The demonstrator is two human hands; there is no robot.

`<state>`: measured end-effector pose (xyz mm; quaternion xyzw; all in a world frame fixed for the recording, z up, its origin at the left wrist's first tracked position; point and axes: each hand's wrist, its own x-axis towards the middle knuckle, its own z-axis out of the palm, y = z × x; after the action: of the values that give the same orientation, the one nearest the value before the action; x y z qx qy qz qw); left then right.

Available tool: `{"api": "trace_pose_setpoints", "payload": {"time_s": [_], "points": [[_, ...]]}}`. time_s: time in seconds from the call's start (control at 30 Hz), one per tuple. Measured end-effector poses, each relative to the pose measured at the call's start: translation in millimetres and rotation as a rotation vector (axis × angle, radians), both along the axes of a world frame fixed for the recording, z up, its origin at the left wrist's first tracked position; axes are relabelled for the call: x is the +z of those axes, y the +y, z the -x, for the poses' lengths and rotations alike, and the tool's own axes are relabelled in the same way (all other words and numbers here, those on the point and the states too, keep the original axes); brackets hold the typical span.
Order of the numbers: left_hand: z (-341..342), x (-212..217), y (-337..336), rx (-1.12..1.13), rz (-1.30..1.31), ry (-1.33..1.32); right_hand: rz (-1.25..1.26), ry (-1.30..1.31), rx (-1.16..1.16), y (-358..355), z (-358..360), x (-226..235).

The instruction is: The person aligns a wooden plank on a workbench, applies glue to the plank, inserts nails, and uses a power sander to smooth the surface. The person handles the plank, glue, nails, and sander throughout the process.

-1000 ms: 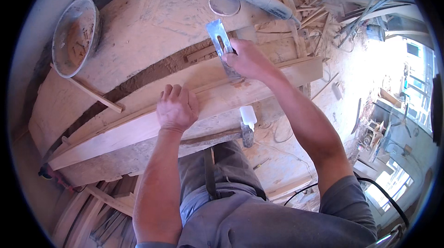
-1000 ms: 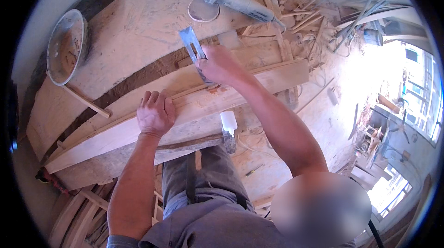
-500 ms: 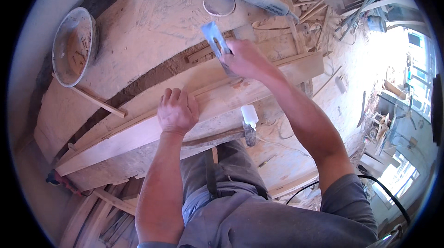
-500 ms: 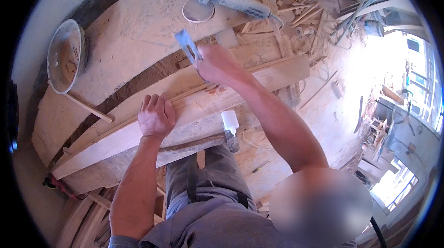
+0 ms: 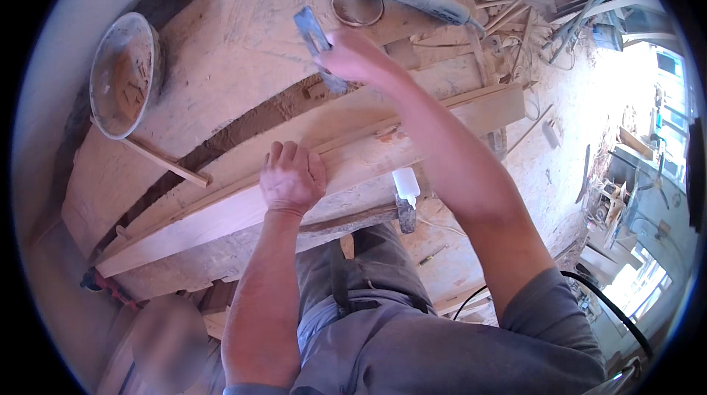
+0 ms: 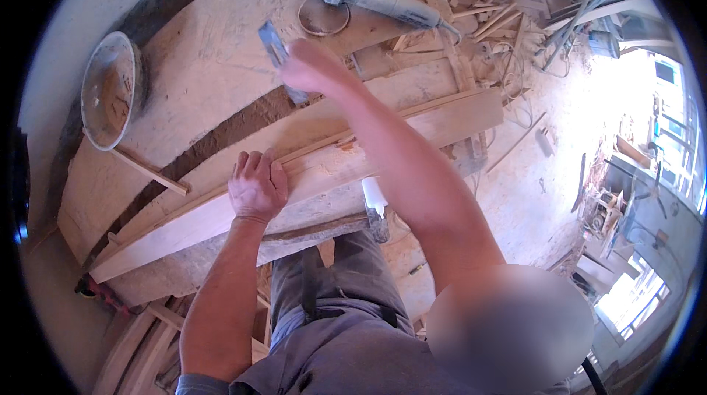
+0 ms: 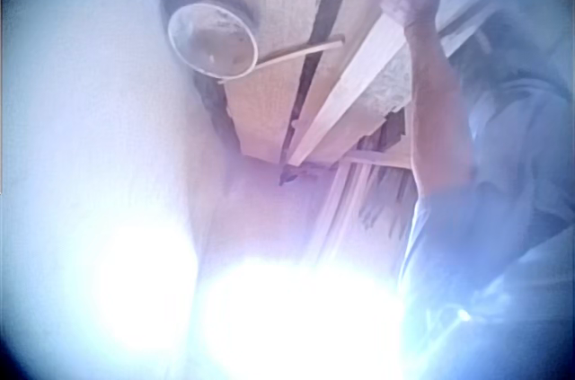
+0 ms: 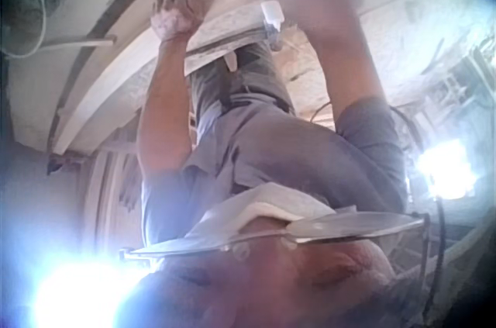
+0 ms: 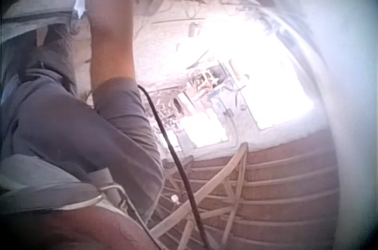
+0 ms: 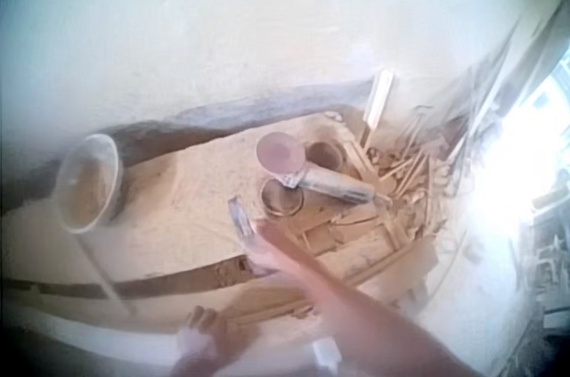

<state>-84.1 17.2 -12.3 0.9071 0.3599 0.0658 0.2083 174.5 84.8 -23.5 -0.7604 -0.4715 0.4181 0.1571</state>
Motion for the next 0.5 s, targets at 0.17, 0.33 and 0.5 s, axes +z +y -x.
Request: {"api": "trace_pose_setpoints", "payload": {"time_s": [0.17,0.33,0.5], "points": [[1,0,2,0.007,0.008,-0.032,-0.112,0.291,-0.216,38,11,-17],[2,1,2,0.016,0.016,-0.026,-0.397,0.067,-0.243,-10,-18,0],[-3,4,1,0.020,0.019,-0.026,-0.407,0.068,-0.670,-156,-45,27]]}}
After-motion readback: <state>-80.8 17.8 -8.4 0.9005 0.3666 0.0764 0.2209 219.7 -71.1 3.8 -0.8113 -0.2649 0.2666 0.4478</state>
